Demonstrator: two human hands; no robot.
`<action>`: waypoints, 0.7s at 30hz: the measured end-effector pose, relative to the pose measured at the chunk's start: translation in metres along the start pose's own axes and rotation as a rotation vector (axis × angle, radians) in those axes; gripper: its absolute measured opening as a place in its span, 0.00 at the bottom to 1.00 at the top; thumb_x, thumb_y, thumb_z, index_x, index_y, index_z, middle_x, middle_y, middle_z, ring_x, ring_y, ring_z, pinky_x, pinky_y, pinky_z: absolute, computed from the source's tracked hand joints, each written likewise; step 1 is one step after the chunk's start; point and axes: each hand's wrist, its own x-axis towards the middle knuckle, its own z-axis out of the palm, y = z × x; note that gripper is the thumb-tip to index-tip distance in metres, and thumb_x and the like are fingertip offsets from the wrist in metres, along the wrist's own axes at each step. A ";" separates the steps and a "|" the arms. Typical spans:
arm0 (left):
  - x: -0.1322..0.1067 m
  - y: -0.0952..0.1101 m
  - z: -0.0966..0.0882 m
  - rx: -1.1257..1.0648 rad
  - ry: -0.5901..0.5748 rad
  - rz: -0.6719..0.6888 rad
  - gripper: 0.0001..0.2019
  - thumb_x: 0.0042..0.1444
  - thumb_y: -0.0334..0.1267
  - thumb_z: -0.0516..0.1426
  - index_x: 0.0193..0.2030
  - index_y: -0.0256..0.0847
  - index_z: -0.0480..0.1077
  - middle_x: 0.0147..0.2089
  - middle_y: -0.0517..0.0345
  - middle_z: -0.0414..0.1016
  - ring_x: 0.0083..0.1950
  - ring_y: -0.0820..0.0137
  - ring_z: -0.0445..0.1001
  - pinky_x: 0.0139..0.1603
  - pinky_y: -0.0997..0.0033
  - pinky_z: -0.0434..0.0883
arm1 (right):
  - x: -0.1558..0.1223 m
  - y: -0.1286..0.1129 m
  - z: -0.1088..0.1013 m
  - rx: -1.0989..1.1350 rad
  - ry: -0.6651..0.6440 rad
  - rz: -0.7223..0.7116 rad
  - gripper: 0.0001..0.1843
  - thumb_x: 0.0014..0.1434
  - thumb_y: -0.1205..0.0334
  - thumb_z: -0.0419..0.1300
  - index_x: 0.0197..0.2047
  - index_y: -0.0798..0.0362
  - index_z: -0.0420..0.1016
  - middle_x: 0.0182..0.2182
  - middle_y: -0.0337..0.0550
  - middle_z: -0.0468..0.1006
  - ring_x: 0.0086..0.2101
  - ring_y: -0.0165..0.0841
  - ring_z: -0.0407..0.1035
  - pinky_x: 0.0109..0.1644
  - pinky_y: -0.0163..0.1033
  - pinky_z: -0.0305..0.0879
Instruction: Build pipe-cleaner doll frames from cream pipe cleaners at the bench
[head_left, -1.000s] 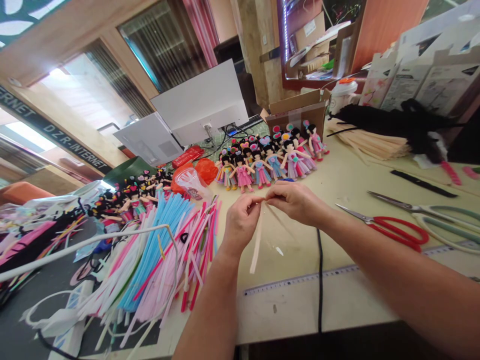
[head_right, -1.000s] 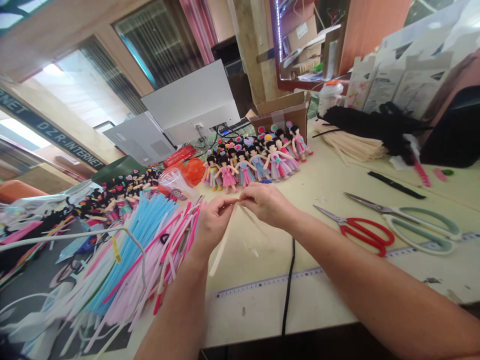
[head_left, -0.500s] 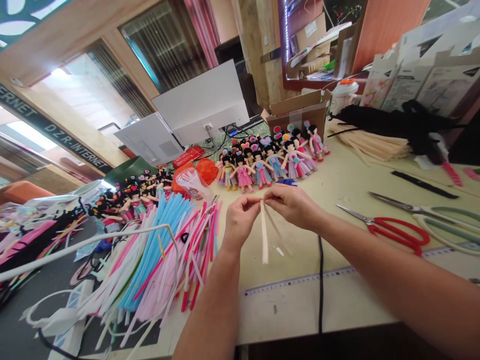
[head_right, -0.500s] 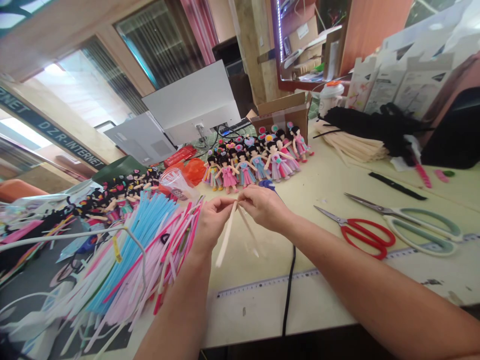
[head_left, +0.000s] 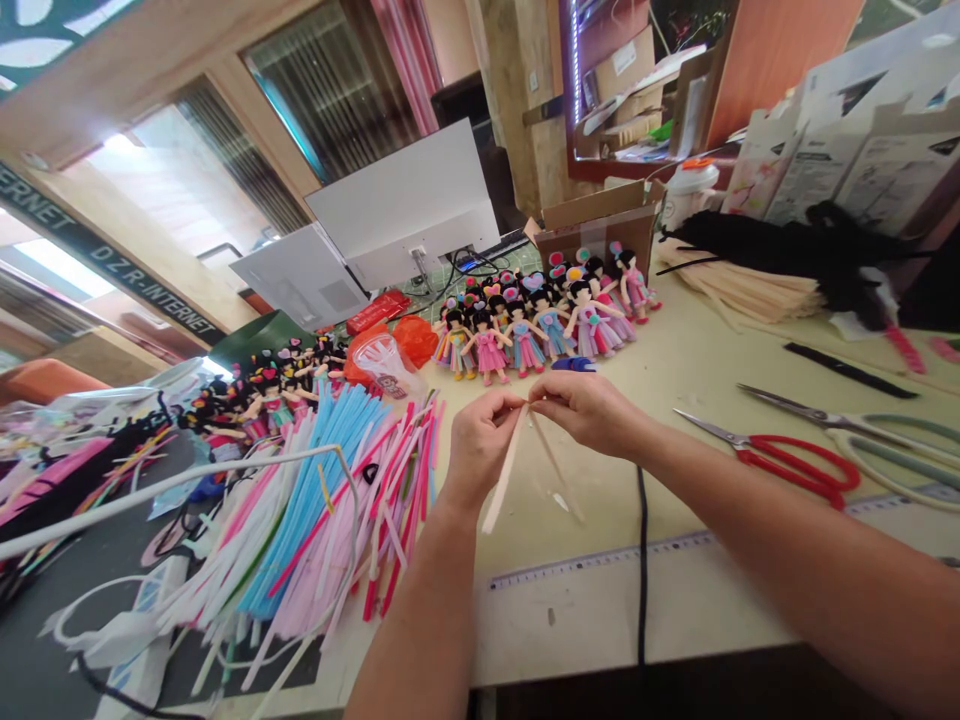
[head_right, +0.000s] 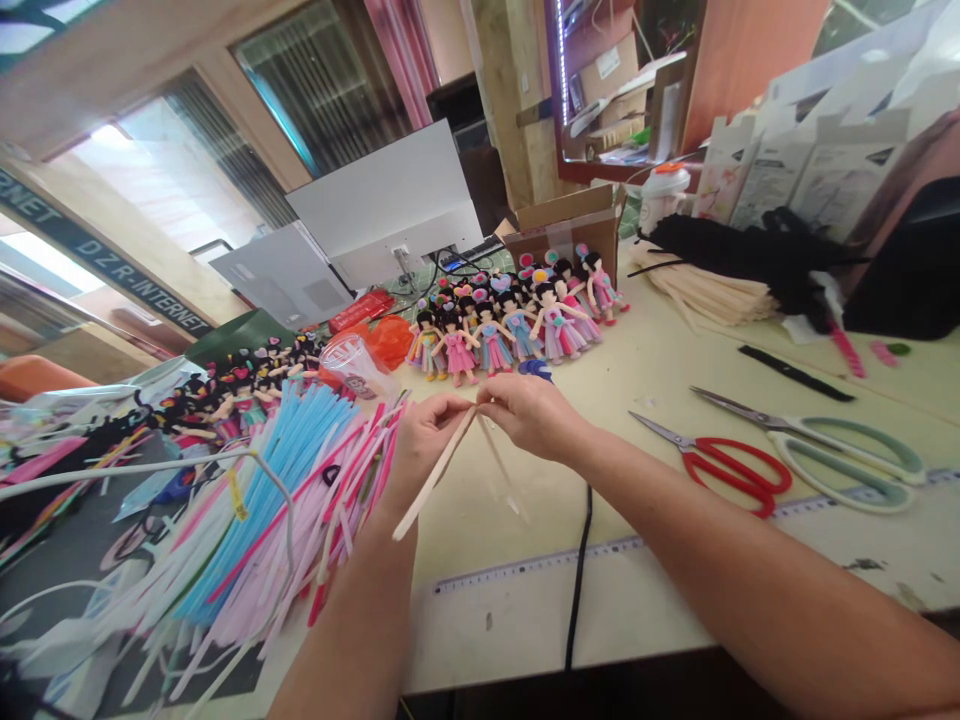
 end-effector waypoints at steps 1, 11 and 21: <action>0.000 0.000 -0.001 0.029 -0.006 0.017 0.10 0.56 0.43 0.57 0.33 0.39 0.74 0.30 0.58 0.76 0.33 0.70 0.72 0.34 0.73 0.68 | 0.000 0.001 0.001 0.018 -0.003 -0.004 0.07 0.59 0.65 0.55 0.30 0.53 0.72 0.24 0.39 0.72 0.26 0.28 0.63 0.32 0.34 0.55; 0.000 0.002 -0.002 0.241 -0.039 0.113 0.07 0.59 0.36 0.53 0.34 0.40 0.72 0.33 0.57 0.75 0.36 0.69 0.72 0.37 0.72 0.66 | -0.001 0.008 0.006 0.007 -0.038 0.011 0.06 0.60 0.65 0.53 0.30 0.53 0.68 0.24 0.38 0.71 0.27 0.29 0.63 0.32 0.34 0.55; 0.000 0.002 0.005 0.407 -0.025 0.121 0.06 0.58 0.32 0.52 0.32 0.41 0.70 0.31 0.58 0.74 0.33 0.69 0.71 0.35 0.71 0.64 | -0.007 0.007 0.012 -0.291 -0.011 -0.062 0.07 0.62 0.64 0.51 0.37 0.52 0.69 0.33 0.45 0.75 0.32 0.33 0.66 0.33 0.36 0.54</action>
